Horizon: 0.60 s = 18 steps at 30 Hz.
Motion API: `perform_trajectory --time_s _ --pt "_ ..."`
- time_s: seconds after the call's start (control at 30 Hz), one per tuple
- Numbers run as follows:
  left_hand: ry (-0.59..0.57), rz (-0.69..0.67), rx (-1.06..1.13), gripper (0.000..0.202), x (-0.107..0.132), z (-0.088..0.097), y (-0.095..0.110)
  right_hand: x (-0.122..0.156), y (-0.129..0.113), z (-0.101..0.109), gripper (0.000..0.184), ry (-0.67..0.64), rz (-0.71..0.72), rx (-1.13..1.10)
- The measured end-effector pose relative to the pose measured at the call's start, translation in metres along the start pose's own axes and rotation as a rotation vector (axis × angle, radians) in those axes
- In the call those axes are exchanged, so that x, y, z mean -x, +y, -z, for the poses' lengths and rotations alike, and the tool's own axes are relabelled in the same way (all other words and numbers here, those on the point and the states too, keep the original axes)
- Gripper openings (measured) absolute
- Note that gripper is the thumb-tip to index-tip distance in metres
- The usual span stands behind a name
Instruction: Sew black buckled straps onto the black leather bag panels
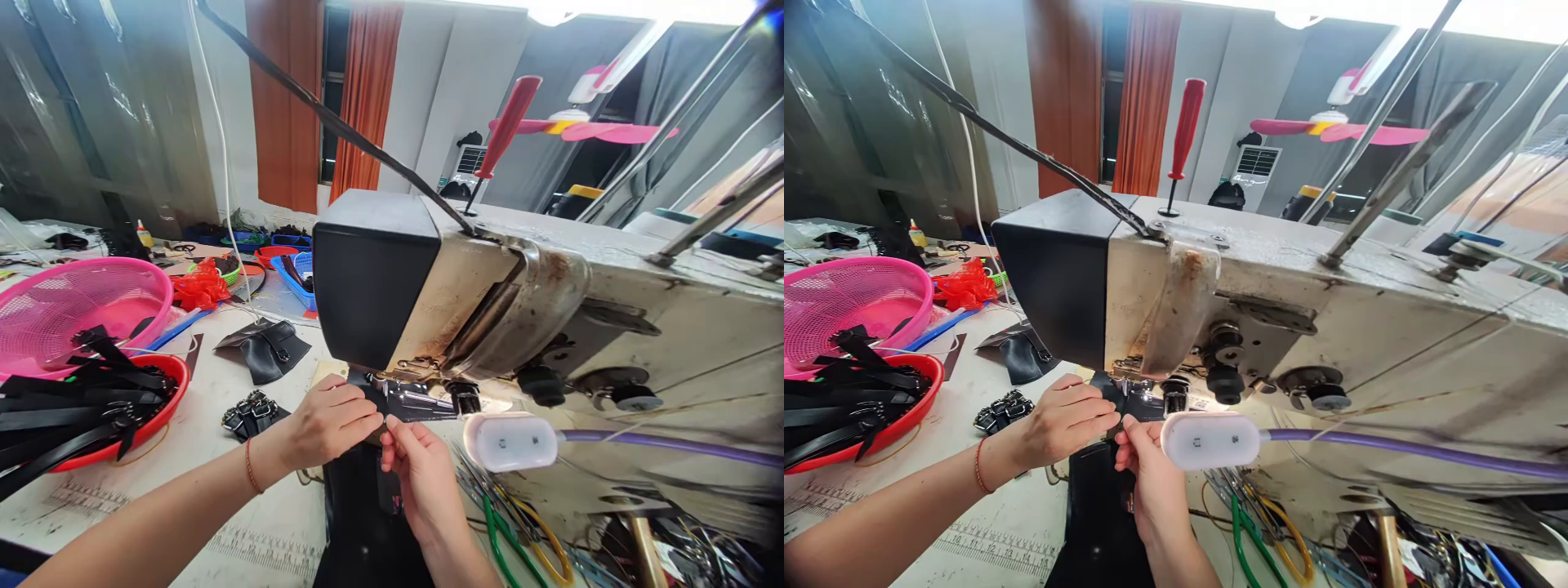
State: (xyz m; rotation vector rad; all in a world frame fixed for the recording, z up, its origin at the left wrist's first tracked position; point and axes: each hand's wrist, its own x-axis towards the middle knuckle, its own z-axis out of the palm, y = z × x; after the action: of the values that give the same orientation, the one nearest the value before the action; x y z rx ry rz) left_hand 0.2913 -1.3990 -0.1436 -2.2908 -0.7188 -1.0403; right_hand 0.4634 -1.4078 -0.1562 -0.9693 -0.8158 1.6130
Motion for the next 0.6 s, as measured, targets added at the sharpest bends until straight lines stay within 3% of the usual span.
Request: perform_trajectory --time_s 0.2,0.47,0.6 --pt "0.062 0.023 -0.017 0.013 0.002 -0.019 -0.011 -0.002 0.0 0.006 0.033 -0.038 0.011 0.004" --pt "0.185 0.058 -0.059 0.018 -0.005 -0.028 -0.017 0.01 -0.004 0.028 0.037 0.066 0.018 0.045" --pt "0.189 0.049 0.002 0.017 0.003 -0.033 -0.021 0.014 -0.001 0.043 0.043 0.112 0.028 0.105"
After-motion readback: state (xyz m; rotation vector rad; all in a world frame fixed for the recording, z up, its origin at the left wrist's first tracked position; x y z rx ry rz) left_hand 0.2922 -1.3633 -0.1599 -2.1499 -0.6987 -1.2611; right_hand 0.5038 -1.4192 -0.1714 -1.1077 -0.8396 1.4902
